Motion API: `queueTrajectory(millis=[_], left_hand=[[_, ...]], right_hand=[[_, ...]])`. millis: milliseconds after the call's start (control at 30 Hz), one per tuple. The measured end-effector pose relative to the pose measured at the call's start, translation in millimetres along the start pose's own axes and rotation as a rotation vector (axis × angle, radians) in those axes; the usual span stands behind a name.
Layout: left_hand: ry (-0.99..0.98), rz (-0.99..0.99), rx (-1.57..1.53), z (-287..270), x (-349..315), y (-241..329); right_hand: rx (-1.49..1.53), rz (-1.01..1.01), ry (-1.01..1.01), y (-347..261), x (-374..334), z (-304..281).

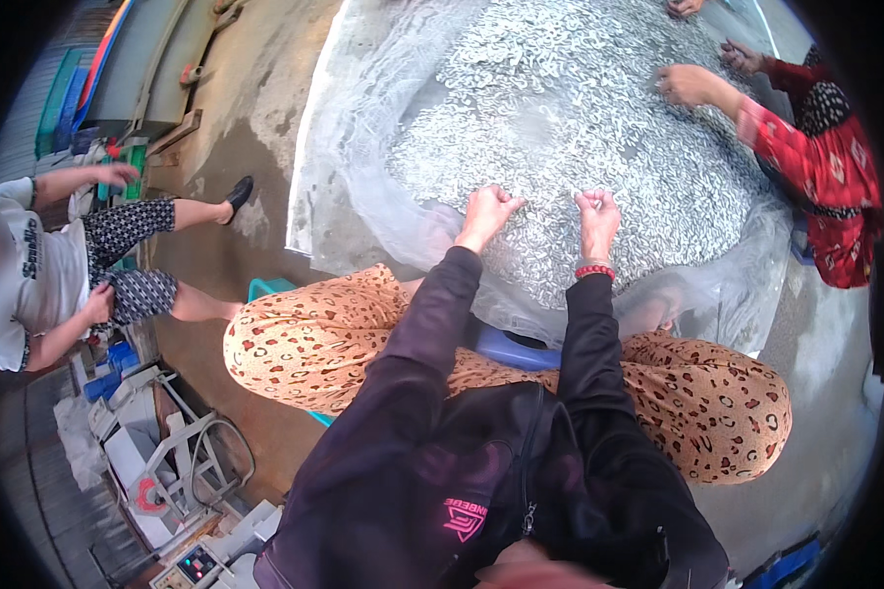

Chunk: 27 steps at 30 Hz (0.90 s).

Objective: The person sits cross-legged and repeatedly picks small silver-colored items from a large pile on a white sheet, separating them by hand and placing selected pieces into a green basket. Other workers nearby perform similar sorting actions.

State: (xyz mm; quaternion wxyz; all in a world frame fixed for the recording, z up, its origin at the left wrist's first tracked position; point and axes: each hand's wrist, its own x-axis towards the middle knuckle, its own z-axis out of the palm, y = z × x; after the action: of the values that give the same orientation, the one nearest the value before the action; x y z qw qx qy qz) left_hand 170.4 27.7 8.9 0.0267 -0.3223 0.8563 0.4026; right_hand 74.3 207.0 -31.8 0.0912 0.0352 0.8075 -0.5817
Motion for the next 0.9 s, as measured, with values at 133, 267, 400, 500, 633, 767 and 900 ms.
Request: queueTrajectory(millis=[133,267,400,500,633,767,900], left_hand=[[-0.072,0.059,0.228,34,7,-2],[-0.112,-0.015,0.008,21,11,11],[-0.108,0.001,-0.169,-4,14,25],[-0.001,-0.013,-0.022,-10,13,18],[-0.06,-0.023,0.15,12,4,-4],[-0.031,0.054,0.225,37,4,-14],[-0.068,0.063,0.248,27,11,-9]], right_hand=[[0.677,0.407,-0.172,-30,1,-13],[1.027,0.538,-0.23,-46,8,-25],[0.779,0.479,-0.196,-49,9,-27],[0.816,0.554,-0.156,-50,7,-28],[0.973,0.557,-0.199,-55,5,-32],[0.964,0.526,-0.193,-59,5,-34],[0.986,0.494,-0.138,-57,6,-38]])
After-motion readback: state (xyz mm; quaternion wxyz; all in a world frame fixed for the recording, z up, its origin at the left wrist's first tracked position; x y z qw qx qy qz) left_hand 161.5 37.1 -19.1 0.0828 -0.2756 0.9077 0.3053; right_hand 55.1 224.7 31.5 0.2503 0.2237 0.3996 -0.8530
